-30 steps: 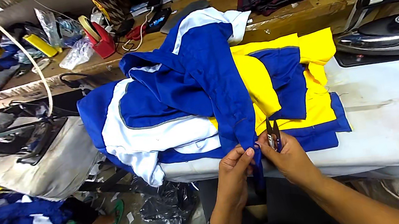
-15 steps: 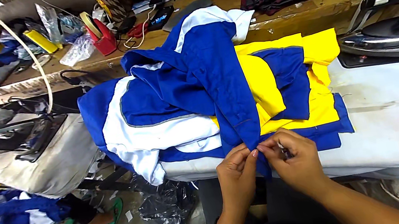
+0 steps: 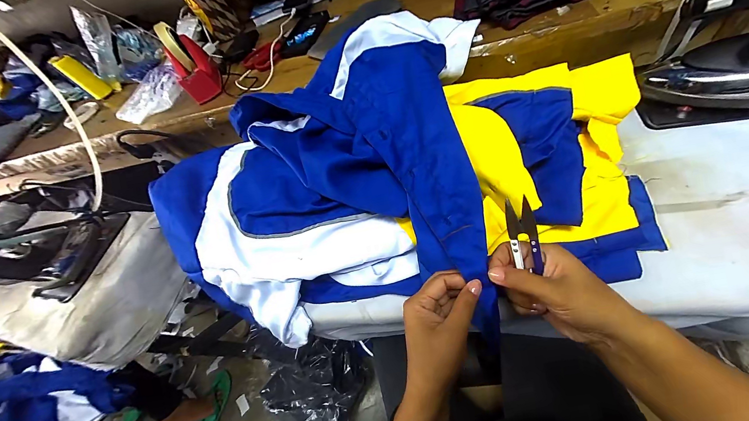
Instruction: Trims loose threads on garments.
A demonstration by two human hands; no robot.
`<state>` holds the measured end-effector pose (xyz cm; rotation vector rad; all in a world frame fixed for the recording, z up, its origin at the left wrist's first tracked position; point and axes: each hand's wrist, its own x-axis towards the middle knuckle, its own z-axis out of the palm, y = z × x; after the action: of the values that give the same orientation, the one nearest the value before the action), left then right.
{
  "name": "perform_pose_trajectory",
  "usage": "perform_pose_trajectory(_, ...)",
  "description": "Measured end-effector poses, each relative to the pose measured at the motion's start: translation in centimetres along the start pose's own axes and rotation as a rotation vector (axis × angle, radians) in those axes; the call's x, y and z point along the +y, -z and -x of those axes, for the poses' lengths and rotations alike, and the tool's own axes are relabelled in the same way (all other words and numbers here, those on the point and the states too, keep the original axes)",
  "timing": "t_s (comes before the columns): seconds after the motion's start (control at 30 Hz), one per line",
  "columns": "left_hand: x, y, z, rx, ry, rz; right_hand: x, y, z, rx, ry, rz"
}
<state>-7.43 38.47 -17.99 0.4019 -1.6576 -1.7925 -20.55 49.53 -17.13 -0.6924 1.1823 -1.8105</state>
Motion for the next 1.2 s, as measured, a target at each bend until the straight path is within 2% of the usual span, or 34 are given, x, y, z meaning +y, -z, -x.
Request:
perform_pose_trajectory(0.13,0.4,0.3,-0.1,0.009,0.145,0.139,-0.2,1.6,0.3,0.010,0.332,0.528)
perform_pose_trajectory(0.23,0.3,1.0,-0.3,-0.016,0.210,0.214,-0.2,2.9,0.8,0.086,0.485,0.831)
perform_pose_trajectory(0.33,0.4,1.2,-0.5,-0.030,0.232,0.260,-0.1,3.5,0.8,0.175,0.681,1.019)
perform_pose_trajectory(0.43,0.7,1.2,-0.5,-0.025,0.233,0.267,-0.1,3.7,0.6,0.196,0.810,1.086)
perform_pose_trajectory(0.9,1.6,0.6,0.0,-0.021,0.147,0.164,-0.4,3.3,-0.2,0.098,0.876,1.083)
perform_pose_trajectory(1.2,1.5,1.1,0.0,-0.037,0.030,0.032,-1.6,3.6,-0.5,0.044,0.911,1.198)
